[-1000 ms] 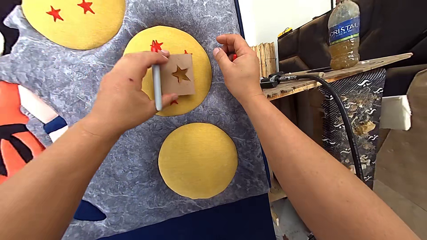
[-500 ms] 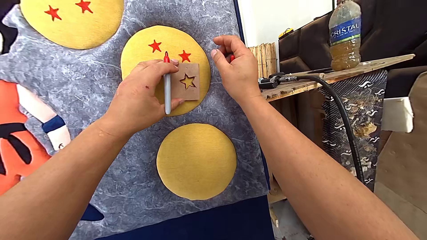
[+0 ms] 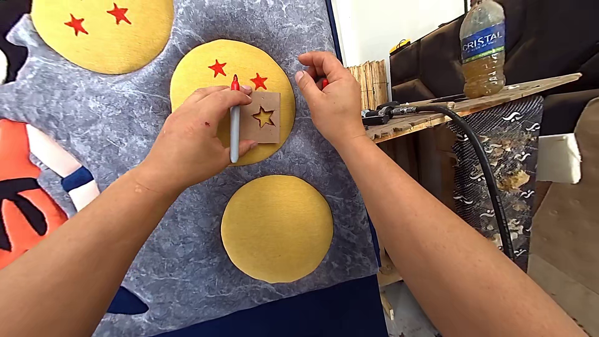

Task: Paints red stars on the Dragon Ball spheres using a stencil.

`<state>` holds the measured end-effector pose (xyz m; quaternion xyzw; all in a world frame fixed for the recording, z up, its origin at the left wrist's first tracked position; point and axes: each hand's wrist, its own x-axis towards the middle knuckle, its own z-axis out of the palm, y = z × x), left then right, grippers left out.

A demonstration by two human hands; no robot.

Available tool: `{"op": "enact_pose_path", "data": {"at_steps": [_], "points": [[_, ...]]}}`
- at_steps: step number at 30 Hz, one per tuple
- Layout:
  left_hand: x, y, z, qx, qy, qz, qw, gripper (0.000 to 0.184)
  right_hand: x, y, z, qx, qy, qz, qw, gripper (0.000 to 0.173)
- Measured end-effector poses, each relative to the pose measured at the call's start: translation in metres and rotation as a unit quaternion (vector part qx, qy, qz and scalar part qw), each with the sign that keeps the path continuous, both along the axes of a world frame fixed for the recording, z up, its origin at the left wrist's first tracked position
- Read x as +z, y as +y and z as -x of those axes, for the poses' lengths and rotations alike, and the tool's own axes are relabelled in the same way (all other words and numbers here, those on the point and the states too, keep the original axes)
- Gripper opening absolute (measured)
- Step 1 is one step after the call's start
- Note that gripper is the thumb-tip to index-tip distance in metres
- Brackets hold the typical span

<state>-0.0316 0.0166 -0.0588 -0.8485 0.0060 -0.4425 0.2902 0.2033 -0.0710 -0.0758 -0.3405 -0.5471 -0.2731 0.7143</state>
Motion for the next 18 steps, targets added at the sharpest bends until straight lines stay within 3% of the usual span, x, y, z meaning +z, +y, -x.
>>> {"op": "enact_pose_path", "data": {"at_steps": [8, 10, 13, 15, 18], "points": [[0.001, 0.002, 0.001, 0.009, 0.004, -0.014, 1.000, 0.059, -0.001, -0.001, 0.002, -0.020, -0.016, 0.008, 1.000, 0.026], [0.000, 0.002, 0.001, 0.017, 0.006, -0.018, 1.000, 0.059, -0.007, -0.004, 0.004, -0.088, -0.105, 0.029, 0.990, 0.037], [0.003, 0.000, 0.000, 0.038, 0.008, -0.026, 0.999, 0.058, -0.014, 0.000, 0.001, -0.211, -0.292, 0.056, 0.931, 0.059], [0.005, -0.001, 0.001, 0.055, 0.013, -0.027, 0.998, 0.059, -0.015, 0.006, 0.002, -0.250, -0.328, 0.047, 0.910, 0.055], [0.005, -0.001, -0.001, 0.059, 0.014, -0.027, 0.998, 0.059, -0.020, 0.007, 0.006, -0.271, -0.307, 0.049, 0.911, 0.052]]}}
